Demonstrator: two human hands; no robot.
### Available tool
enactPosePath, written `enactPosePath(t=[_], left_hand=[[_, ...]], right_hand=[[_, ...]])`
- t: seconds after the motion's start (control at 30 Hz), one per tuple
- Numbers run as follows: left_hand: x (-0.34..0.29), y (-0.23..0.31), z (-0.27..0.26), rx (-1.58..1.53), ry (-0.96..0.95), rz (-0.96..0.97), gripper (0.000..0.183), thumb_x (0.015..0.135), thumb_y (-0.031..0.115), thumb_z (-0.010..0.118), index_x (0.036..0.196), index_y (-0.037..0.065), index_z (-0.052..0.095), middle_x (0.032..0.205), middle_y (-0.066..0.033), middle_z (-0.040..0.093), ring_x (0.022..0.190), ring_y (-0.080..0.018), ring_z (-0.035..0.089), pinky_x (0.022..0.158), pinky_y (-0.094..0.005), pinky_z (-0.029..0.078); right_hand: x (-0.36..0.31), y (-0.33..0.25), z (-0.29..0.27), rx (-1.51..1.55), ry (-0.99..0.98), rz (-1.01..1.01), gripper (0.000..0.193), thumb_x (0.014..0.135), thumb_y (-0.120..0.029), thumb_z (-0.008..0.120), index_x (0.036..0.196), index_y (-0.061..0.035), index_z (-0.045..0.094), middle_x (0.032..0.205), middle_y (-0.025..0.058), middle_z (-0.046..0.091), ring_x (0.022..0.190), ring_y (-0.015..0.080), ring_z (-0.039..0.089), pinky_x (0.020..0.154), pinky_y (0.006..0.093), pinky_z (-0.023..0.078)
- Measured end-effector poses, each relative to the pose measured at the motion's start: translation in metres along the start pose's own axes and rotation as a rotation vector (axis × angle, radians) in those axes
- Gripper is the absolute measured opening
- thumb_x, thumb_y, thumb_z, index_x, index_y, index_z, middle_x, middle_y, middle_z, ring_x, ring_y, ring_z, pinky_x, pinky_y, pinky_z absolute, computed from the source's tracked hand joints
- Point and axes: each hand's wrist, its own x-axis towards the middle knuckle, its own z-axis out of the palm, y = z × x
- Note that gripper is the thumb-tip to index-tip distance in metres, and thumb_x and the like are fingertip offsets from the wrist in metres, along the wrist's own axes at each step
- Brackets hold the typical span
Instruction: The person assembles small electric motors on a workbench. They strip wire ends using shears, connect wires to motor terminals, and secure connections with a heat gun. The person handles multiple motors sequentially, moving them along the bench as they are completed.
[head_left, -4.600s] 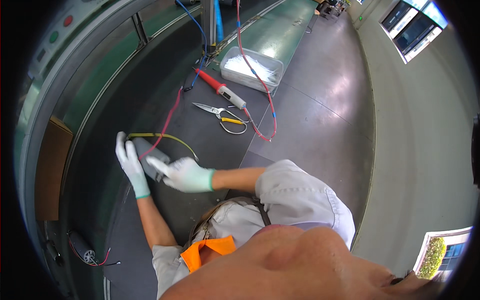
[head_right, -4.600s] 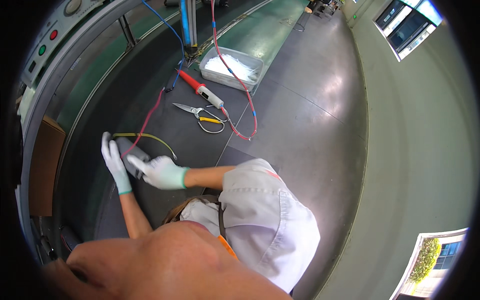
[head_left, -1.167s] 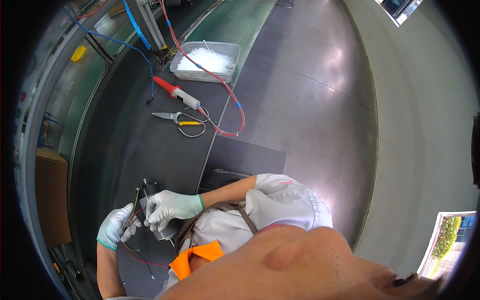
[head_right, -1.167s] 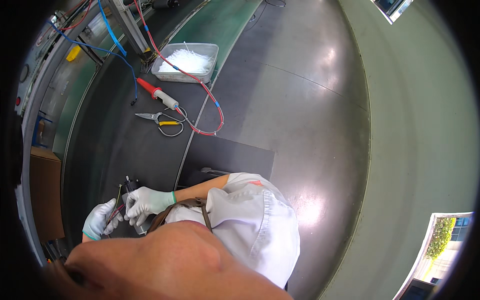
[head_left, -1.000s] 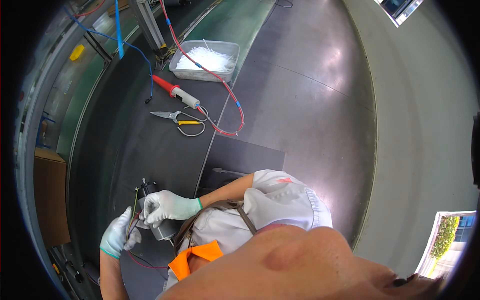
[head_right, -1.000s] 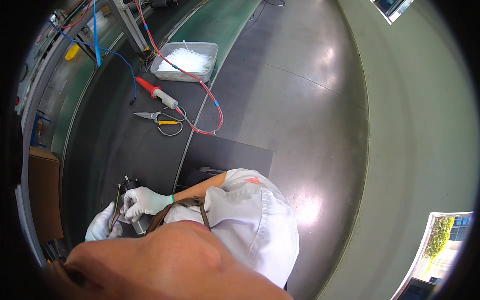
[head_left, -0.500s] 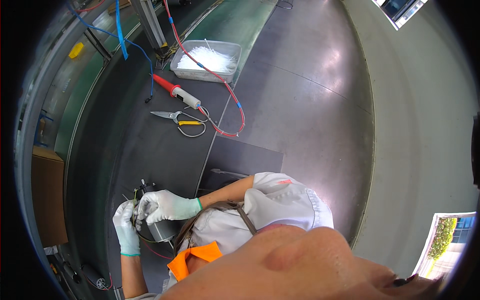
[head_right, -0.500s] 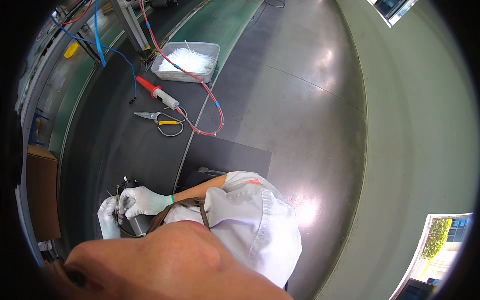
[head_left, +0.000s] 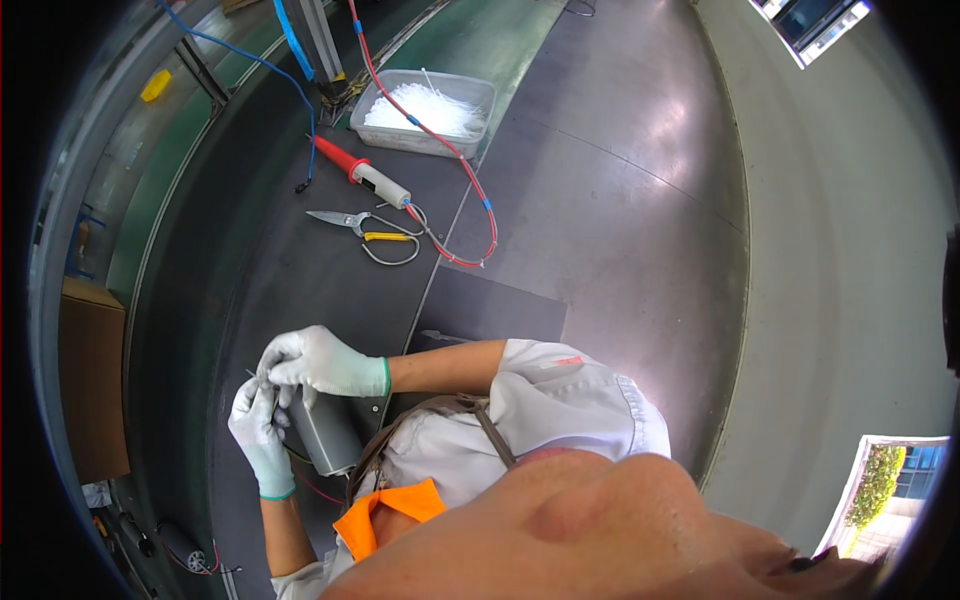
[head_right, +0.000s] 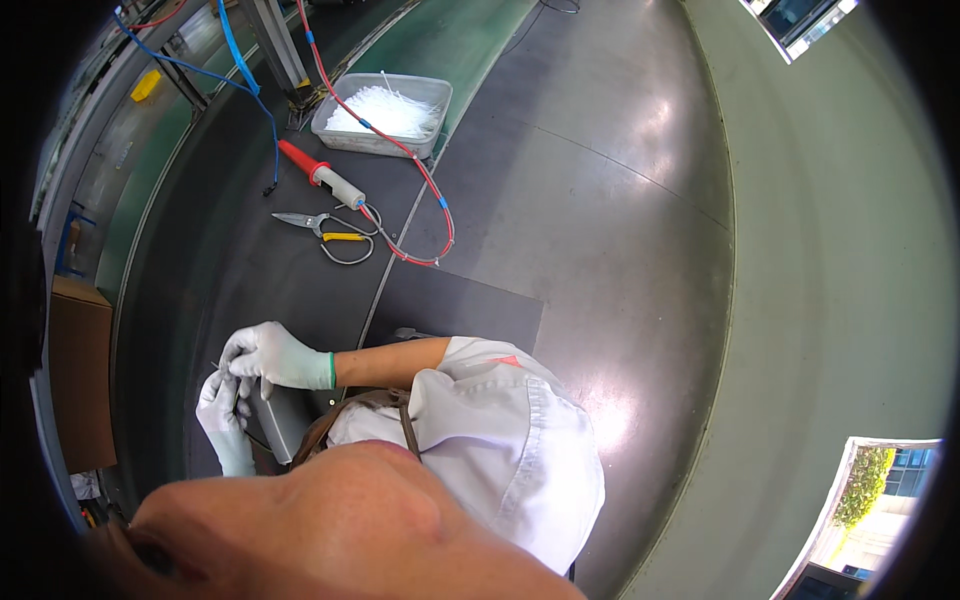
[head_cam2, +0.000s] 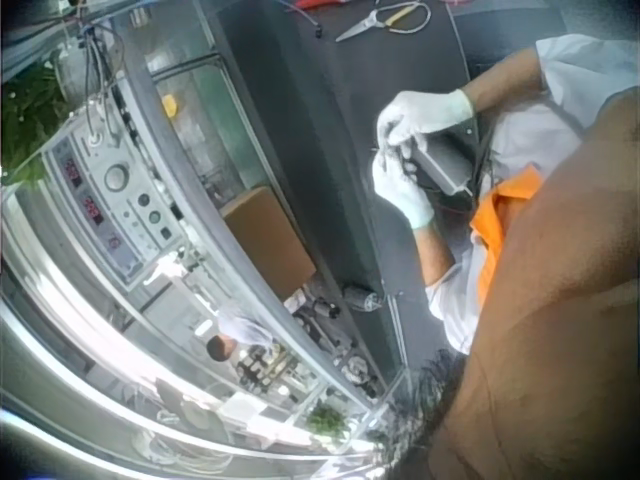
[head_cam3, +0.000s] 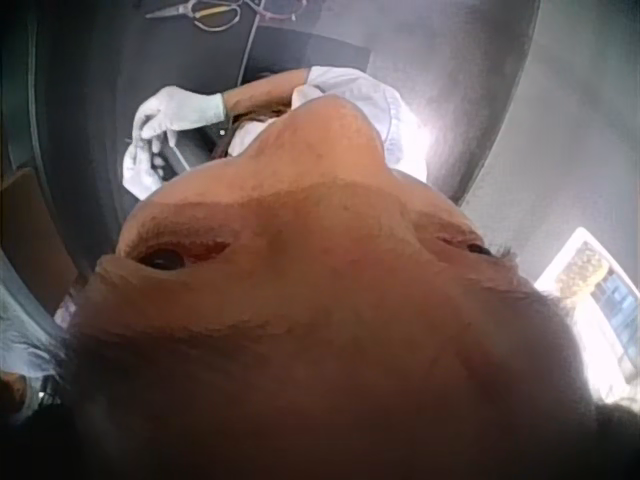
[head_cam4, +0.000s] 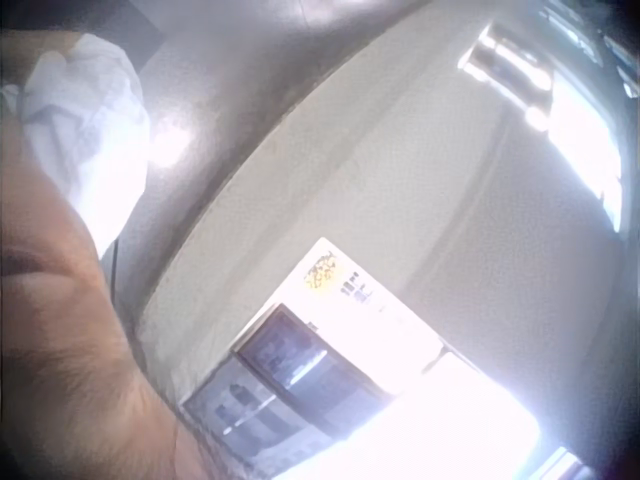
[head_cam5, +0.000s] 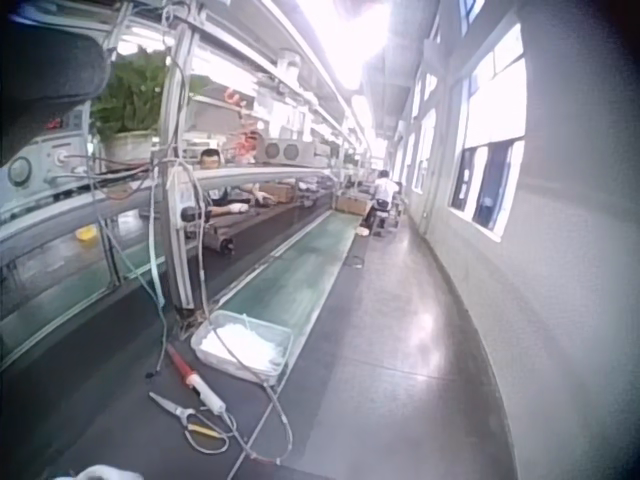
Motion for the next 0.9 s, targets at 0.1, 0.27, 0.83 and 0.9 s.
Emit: enactPosePath(t=[0.1,0.27,0.83,0.9], left_hand=[[0.002,0.0,0.007,-0.014,-0.004,0.047,0.027,0.102,0.026,0.065,0.108,0.001,0.07,0.072,0.004,0.059,0.053,0.0006,0.044,0.046,-0.0171,0.026],[0.001,0.004,0.018,-0.06,0.033,0.067,0.027,0.102,0.025,0.066,0.109,0.0,0.07,0.072,0.0039,0.058,0.053,0.0002,0.043,0.046,-0.0178,0.026],[0.0,0.007,0.038,-0.034,0.128,0.213,0.023,0.103,0.012,0.062,0.116,-0.005,0.071,0.093,-0.0017,0.069,0.06,0.0002,0.044,0.051,-0.0173,0.032],[0.001,0.004,0.039,-0.063,0.145,0.175,0.024,0.103,0.012,0.061,0.118,-0.005,0.071,0.093,-0.0013,0.067,0.059,0.0003,0.042,0.052,-0.0168,0.031]], right_hand=[[0.007,-0.01,-0.006,0.005,0.031,-0.006,0.02,0.094,-0.008,0.062,0.11,0.0036,0.066,0.094,0.0105,0.071,0.068,0.015,0.072,0.05,0.0236,0.057],[0.008,-0.015,-0.01,0.03,0.047,0.012,0.02,0.093,-0.007,0.062,0.11,0.0045,0.066,0.092,0.0114,0.071,0.066,0.0158,0.072,0.051,0.0243,0.057],[0.013,-0.003,-0.025,0.276,0.095,0.038,0.02,0.097,-0.013,0.065,0.11,0.0028,0.066,0.092,0.0113,0.069,0.068,0.0142,0.07,0.056,0.0252,0.059],[0.012,-0.006,-0.025,0.271,0.094,0.038,0.02,0.098,-0.013,0.064,0.109,0.0029,0.066,0.093,0.0116,0.069,0.068,0.0142,0.07,0.056,0.0252,0.059]])
